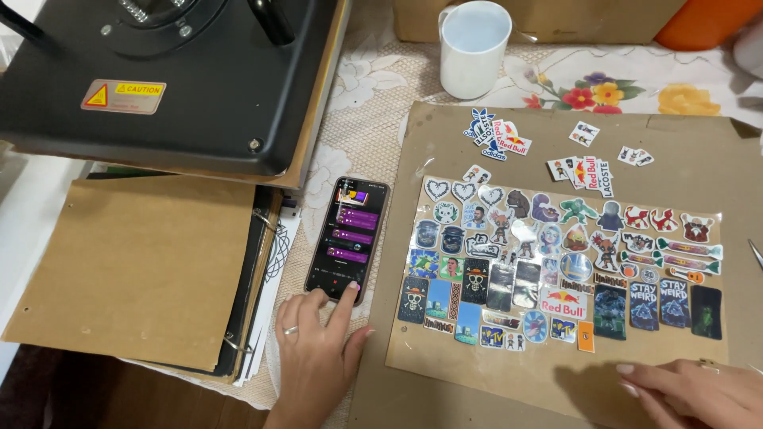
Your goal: The person arranges various stickers on a cardboard surface and uses scissors to trim the edges of a Red Bull sticker. They also briefly handle a smartphone and a mug during the process.
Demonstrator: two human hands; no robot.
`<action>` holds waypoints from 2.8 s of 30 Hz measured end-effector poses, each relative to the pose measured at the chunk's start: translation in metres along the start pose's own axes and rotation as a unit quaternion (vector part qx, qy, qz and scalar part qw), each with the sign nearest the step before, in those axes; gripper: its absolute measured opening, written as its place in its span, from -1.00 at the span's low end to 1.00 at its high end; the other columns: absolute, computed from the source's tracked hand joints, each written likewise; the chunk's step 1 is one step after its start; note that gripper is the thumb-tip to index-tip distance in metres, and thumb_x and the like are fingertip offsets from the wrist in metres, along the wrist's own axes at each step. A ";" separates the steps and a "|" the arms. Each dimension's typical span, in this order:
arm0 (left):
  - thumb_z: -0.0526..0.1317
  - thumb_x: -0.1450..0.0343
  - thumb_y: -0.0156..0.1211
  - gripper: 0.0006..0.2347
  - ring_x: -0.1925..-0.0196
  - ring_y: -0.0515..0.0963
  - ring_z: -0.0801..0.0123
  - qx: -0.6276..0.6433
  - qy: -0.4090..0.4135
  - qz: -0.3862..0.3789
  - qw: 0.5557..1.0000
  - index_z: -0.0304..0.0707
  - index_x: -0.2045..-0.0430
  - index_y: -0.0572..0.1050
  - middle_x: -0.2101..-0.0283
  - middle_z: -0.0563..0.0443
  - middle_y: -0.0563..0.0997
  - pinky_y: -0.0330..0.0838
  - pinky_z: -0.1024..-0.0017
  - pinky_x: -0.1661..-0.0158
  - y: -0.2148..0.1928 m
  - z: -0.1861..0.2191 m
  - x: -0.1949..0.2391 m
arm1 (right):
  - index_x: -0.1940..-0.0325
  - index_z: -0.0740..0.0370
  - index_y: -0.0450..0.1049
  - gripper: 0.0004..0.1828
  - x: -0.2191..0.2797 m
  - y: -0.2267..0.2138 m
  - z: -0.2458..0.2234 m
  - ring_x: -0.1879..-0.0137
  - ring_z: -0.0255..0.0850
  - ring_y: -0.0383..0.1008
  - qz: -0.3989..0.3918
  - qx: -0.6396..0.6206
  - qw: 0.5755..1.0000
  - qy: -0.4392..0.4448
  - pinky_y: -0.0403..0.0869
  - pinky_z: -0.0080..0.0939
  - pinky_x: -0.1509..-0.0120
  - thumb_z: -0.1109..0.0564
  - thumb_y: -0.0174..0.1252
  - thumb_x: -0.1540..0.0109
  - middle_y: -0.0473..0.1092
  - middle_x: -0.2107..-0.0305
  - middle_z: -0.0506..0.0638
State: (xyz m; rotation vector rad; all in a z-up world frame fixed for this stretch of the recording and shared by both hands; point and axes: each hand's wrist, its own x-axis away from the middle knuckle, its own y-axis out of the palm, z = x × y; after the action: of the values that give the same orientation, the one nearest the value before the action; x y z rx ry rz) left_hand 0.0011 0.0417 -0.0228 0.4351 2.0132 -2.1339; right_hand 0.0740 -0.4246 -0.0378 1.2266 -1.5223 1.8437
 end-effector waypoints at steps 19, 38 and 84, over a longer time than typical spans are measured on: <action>0.23 -0.49 -0.41 -0.46 -0.04 0.37 0.04 0.010 -0.028 -0.035 0.999 0.10 -0.17 0.45 0.05 -0.15 0.41 0.14 -0.08 -0.15 0.007 -0.004 0.005 | -0.25 -1.02 0.06 -0.52 -0.011 0.047 -0.003 0.24 -0.56 0.61 0.043 0.052 0.996 0.061 0.57 -0.34 0.06 -0.64 -0.23 -0.22 0.47 0.48 -0.43; -0.25 -0.50 -0.02 -0.88 -0.19 0.45 -0.06 0.002 -0.007 0.090 0.996 -0.27 0.27 0.48 0.01 -0.15 0.52 0.30 0.10 -0.17 -0.017 0.019 -0.058 | 0.06 0.04 0.52 -0.78 0.084 -0.027 -0.026 0.55 -0.31 0.44 0.670 -0.084 0.721 -0.153 0.34 -0.28 0.50 0.12 0.13 -0.21 0.49 0.50 -0.16; 0.31 -0.42 0.11 -0.12 -0.53 -0.09 0.09 0.067 0.163 -0.196 0.965 -0.33 -0.45 -0.13 -0.51 -0.16 -0.03 -0.28 0.04 -0.36 0.012 0.040 -0.070 | -0.12 -0.07 0.52 -0.55 -0.046 -0.232 0.003 -0.17 -0.08 0.38 0.351 -0.135 0.914 -0.153 0.37 -0.03 -0.13 -0.04 0.33 -0.14 0.40 -0.05 -0.05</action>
State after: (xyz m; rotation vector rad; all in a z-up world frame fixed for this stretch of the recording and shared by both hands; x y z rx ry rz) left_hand 0.0676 -0.0040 -0.0095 0.4666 2.2976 -2.5930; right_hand 0.2818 -0.3516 0.0476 0.9257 -2.5554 1.7791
